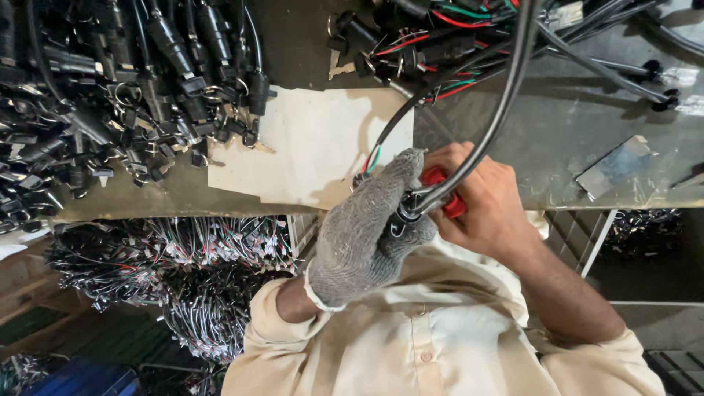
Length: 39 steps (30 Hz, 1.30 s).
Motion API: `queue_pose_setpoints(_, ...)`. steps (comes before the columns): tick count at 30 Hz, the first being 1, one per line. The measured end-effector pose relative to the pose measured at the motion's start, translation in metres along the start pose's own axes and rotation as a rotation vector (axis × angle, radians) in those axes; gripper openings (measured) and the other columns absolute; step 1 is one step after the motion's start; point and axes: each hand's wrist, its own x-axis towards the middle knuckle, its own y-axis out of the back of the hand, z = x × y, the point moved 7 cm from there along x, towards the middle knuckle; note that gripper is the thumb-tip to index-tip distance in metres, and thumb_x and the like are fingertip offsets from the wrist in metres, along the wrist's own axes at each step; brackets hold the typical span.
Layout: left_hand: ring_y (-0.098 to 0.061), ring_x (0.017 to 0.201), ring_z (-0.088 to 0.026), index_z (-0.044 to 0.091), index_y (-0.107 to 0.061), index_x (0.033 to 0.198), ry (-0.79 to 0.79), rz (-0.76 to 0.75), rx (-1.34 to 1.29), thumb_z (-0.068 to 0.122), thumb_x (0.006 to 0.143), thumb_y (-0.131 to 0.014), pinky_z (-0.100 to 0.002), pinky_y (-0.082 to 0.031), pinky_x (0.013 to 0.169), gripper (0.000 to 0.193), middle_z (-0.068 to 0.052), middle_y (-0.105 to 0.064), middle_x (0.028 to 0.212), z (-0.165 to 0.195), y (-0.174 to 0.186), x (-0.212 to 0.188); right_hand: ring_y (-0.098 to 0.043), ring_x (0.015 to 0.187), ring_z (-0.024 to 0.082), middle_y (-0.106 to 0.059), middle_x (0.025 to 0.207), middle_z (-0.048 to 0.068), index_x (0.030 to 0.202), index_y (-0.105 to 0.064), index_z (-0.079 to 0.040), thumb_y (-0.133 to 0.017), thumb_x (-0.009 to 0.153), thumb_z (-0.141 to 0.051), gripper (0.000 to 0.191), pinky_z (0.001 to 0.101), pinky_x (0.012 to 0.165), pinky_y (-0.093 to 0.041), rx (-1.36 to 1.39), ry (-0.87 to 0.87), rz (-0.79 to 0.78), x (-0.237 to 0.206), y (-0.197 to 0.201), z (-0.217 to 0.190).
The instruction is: The person works at a bench covered with black cable connectors, holding a black cable in a gloved hand and using red-handled pliers to work on the cable ends, pulling and positioning the cable and handling connector parts one at a time.
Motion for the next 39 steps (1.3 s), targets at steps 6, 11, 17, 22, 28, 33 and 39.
queue_pose_setpoints(6, -0.066, 0.103, -0.035, 0.004, -0.039, 0.159, 0.096, -0.088, -0.037, 0.004, 0.092, -0.077, -0.043, -0.054, 0.087, 0.077, -0.015, -0.067, 0.128, -0.004, -0.009, -0.008, -0.064, 0.081, 0.029, -0.063, 0.091, 0.006, 0.097, -0.056, -0.009, -0.081, 0.079, -0.015, 0.031, 0.0398, 0.072, -0.051, -0.136, -0.006, 0.029, 0.001, 0.001, 0.002)
queue_pose_setpoints(11, -0.065, 0.099, -0.034, 0.003, -0.038, 0.158, 0.063, -0.108, 0.107, 0.003, 0.090, -0.075, -0.045, -0.052, 0.087, 0.077, -0.012, -0.066, 0.120, -0.003, -0.013, -0.012, -0.065, 0.078, 0.030, -0.061, 0.084, 0.006, 0.095, -0.056, -0.009, -0.083, 0.074, -0.018, 0.035, 0.0409, 0.065, -0.049, -0.279, -0.071, 0.041, -0.006, 0.008, -0.004)
queue_pose_setpoints(17, -0.065, 0.102, -0.036, 0.002, -0.042, 0.155, 0.047, -0.092, 0.128, 0.007, 0.089, -0.076, -0.048, -0.053, 0.088, 0.074, -0.016, -0.066, 0.121, -0.003, -0.015, -0.015, -0.064, 0.080, 0.029, -0.063, 0.089, 0.006, 0.098, -0.057, -0.009, -0.075, 0.067, -0.010, 0.036, 0.0402, 0.066, -0.050, -0.158, -0.041, 0.012, -0.013, 0.009, -0.003)
queue_pose_setpoints(22, -0.066, 0.101, -0.033, 0.001, -0.040, 0.156, -0.047, -0.015, 0.355, 0.002, 0.091, -0.073, -0.044, -0.053, 0.082, 0.072, -0.019, -0.066, 0.131, 0.004, -0.013, -0.013, -0.064, 0.075, 0.027, -0.062, 0.082, 0.004, 0.093, -0.059, -0.011, -0.085, 0.077, -0.019, 0.032, 0.0416, 0.063, -0.048, -0.272, -0.162, 0.060, -0.018, 0.001, 0.007)
queue_pose_setpoints(28, -0.065, 0.097, -0.033, 0.000, -0.043, 0.153, -0.078, -0.028, 0.466, 0.008, 0.096, -0.076, -0.048, -0.053, 0.083, 0.067, -0.019, -0.064, 0.128, 0.005, -0.013, -0.011, -0.064, 0.076, 0.029, -0.062, 0.083, 0.008, 0.097, -0.061, -0.008, -0.083, 0.066, -0.018, 0.039, 0.0423, 0.059, -0.046, -0.266, -0.164, 0.056, -0.023, 0.007, -0.003)
queue_pose_setpoints(33, -0.065, 0.094, -0.033, -0.001, -0.046, 0.152, -0.110, -0.038, 0.644, 0.005, 0.096, -0.070, -0.046, -0.053, 0.080, 0.062, -0.020, -0.064, 0.130, 0.008, -0.015, -0.010, -0.064, 0.076, 0.029, -0.062, 0.081, 0.007, 0.096, -0.060, -0.008, -0.080, 0.064, -0.013, 0.038, 0.0435, 0.061, -0.048, -0.306, -0.215, 0.067, -0.019, 0.006, -0.004)
queue_pose_setpoints(39, -0.064, 0.096, -0.031, -0.003, -0.048, 0.152, -0.141, -0.097, 0.647, 0.008, 0.097, -0.070, -0.045, -0.053, 0.080, 0.060, -0.021, -0.062, 0.135, 0.009, -0.015, -0.008, -0.064, 0.075, 0.030, -0.062, 0.081, 0.008, 0.095, -0.059, -0.008, -0.079, 0.065, -0.010, 0.036, 0.0435, 0.062, -0.048, -0.264, -0.233, 0.159, -0.024, 0.000, -0.002)
